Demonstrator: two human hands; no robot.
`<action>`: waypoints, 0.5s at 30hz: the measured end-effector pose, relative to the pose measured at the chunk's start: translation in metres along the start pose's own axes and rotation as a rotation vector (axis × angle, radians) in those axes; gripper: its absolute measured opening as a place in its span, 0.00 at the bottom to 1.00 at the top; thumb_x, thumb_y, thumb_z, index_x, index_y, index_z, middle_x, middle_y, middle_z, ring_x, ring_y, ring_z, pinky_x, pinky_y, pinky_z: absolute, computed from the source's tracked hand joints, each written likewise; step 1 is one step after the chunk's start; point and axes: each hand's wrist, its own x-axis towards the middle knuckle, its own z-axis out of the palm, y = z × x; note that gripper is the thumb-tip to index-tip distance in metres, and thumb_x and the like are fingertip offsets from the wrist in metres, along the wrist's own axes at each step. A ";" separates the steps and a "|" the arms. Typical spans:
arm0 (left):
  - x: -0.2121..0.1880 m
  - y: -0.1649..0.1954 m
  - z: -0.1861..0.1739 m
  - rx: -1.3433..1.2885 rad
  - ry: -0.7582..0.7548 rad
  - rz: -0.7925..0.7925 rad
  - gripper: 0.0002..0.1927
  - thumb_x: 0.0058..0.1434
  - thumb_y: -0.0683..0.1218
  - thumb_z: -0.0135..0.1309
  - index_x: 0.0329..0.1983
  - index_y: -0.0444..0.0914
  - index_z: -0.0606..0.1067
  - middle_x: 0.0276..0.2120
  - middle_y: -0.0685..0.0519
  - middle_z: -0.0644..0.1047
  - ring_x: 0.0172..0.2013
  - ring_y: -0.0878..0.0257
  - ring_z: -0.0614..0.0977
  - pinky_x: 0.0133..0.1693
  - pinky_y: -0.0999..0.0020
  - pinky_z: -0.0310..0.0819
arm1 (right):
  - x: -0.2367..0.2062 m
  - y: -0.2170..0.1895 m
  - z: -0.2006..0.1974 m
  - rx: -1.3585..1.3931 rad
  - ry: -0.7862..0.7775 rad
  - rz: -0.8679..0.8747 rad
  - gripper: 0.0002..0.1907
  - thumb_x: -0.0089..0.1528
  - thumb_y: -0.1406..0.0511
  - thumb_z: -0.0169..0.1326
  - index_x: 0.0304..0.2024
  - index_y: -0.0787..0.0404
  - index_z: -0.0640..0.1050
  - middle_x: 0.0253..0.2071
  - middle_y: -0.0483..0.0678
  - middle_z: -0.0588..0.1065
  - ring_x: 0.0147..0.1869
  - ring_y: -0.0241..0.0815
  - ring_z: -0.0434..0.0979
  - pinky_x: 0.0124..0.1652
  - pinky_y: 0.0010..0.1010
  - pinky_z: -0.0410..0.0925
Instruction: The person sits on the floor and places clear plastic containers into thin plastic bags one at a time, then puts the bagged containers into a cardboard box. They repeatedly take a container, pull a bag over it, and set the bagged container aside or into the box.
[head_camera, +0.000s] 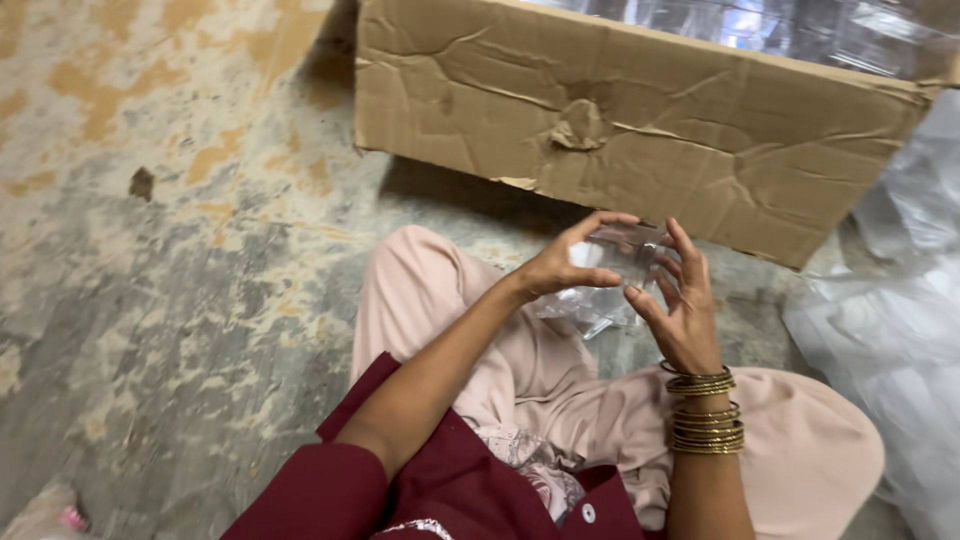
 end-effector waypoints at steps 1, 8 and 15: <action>-0.001 0.001 -0.001 0.057 0.026 0.012 0.43 0.56 0.48 0.70 0.73 0.40 0.64 0.60 0.49 0.75 0.64 0.59 0.74 0.65 0.61 0.68 | 0.001 0.001 0.000 0.027 -0.014 0.035 0.49 0.56 0.63 0.65 0.77 0.52 0.58 0.69 0.51 0.60 0.69 0.50 0.67 0.66 0.45 0.66; 0.002 -0.004 0.002 0.125 0.022 0.084 0.41 0.55 0.47 0.71 0.70 0.39 0.66 0.65 0.51 0.71 0.65 0.61 0.72 0.66 0.62 0.68 | 0.002 0.012 -0.004 0.024 0.004 -0.046 0.50 0.57 0.61 0.66 0.77 0.53 0.56 0.70 0.54 0.60 0.70 0.50 0.71 0.64 0.43 0.70; 0.002 -0.006 0.006 -0.058 0.063 -0.080 0.43 0.53 0.52 0.70 0.70 0.40 0.66 0.55 0.52 0.74 0.57 0.63 0.75 0.57 0.68 0.70 | -0.004 0.007 -0.010 -0.042 -0.084 0.031 0.50 0.54 0.58 0.70 0.73 0.54 0.58 0.67 0.55 0.64 0.68 0.51 0.75 0.64 0.42 0.71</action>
